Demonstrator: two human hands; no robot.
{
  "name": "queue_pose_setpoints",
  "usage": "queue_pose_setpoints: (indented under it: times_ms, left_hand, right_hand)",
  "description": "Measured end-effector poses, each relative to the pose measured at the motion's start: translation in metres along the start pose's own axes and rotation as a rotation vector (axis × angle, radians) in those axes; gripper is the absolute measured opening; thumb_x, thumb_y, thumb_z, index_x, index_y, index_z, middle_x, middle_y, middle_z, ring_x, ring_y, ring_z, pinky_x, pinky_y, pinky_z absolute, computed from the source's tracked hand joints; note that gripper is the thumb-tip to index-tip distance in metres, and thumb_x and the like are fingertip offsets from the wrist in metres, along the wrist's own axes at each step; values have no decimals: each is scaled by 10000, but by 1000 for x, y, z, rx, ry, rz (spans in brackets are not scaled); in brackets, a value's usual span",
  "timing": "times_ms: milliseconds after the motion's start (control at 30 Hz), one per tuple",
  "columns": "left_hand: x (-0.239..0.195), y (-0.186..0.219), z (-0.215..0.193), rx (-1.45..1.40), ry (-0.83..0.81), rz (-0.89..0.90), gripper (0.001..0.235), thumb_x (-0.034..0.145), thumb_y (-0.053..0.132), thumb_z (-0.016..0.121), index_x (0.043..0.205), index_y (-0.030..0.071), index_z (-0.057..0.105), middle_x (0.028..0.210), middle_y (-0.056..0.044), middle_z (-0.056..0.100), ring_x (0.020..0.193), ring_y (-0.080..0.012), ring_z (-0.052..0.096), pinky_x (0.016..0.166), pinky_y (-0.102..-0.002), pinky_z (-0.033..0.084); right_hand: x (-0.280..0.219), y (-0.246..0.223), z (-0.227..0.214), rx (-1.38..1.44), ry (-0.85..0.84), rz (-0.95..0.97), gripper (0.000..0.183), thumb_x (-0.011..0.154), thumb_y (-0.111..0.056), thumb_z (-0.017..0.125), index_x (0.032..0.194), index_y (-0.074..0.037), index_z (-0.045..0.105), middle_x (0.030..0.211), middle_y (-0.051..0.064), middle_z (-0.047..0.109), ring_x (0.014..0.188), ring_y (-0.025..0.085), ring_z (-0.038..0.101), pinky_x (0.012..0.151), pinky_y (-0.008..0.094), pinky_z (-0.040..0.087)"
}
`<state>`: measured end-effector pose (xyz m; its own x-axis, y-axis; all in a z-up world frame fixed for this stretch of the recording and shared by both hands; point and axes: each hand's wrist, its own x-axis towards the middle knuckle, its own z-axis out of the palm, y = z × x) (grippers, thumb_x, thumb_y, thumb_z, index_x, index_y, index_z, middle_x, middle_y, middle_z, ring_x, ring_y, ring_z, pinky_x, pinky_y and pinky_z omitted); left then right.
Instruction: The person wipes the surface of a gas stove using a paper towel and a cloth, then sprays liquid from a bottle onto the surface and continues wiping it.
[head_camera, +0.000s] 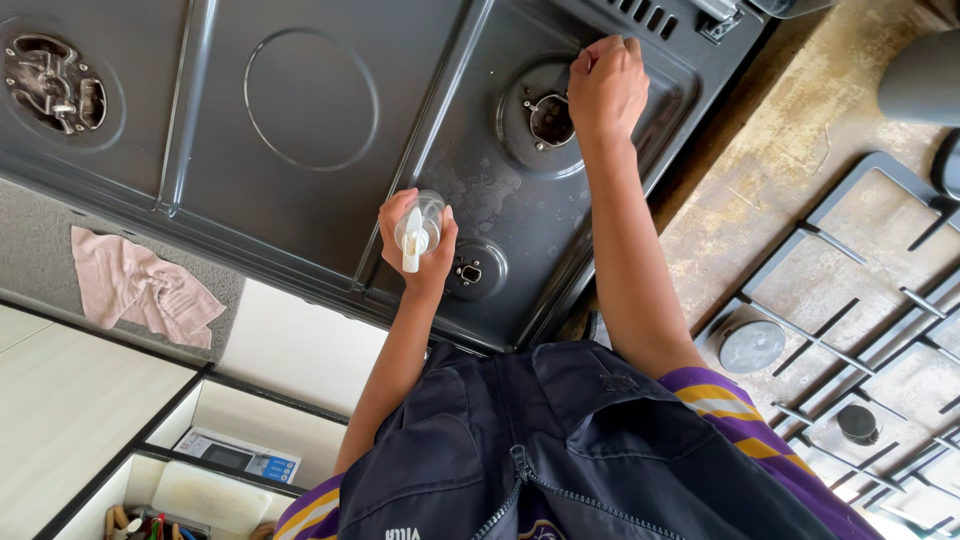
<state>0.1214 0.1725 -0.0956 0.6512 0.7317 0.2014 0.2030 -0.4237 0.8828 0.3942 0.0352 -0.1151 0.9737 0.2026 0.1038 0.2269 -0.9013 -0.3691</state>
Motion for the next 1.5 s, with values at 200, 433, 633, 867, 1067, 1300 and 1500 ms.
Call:
queue_pose_setpoints:
  times_ms: [200,433,633,867,1067,1300,1500]
  left_hand:
    - [4,-7,5,25,17,51,527,799,132,864,1231,54,571,1178,-117,627,1046,-279,666,921,-380,580]
    - [3,-10,7,83,29,68,505,821,192,871,1208,58,575,1158,-127,634,1033,-290,677,882,-373,600]
    - [2,-13,6,115,53,98,505,824,217,883,1196,65,577,1154,-110,643,1031,-293,684,873,-373,610]
    - [-2,-9,2,103,55,37,522,780,208,909,1186,81,606,1135,-90,656,1018,-277,680,850,-374,589]
    - [-12,-5,-32,-402,-50,-108,485,882,126,839,1279,32,575,1253,-138,623,1140,-272,638,984,-385,551]
    - [-24,-10,-117,-229,-23,1,459,916,131,845,1290,28,599,1240,-114,627,1123,-225,659,958,-359,580]
    - [-44,-7,-141,-381,-72,-82,463,917,168,841,1278,25,589,1264,-97,628,1097,-210,681,901,-333,616]
  right_hand:
    - [-15,-37,-3,334,-20,-262,213,948,36,661,1084,-64,531,988,159,643,862,378,684,765,441,573]
    - [-34,-81,2,230,-145,-324,48,986,-57,691,1029,-48,709,965,126,675,826,327,685,718,434,574]
    - [-39,-71,23,17,-98,-413,75,958,-105,716,909,-49,726,896,95,658,830,278,694,675,403,577]
    - [-47,-72,33,-230,-95,-585,78,844,-5,657,921,2,673,940,136,641,890,271,716,651,346,606]
    - [-135,-88,-28,270,-254,-325,25,914,-46,720,907,-23,712,918,153,710,761,350,711,673,430,567]
    - [-273,-130,-59,547,-872,-208,151,898,-141,744,1015,-45,750,928,133,766,816,241,753,757,359,586]
    - [-370,-148,-67,606,-1099,-535,218,844,-96,715,1052,-30,731,943,138,773,860,307,756,798,392,588]
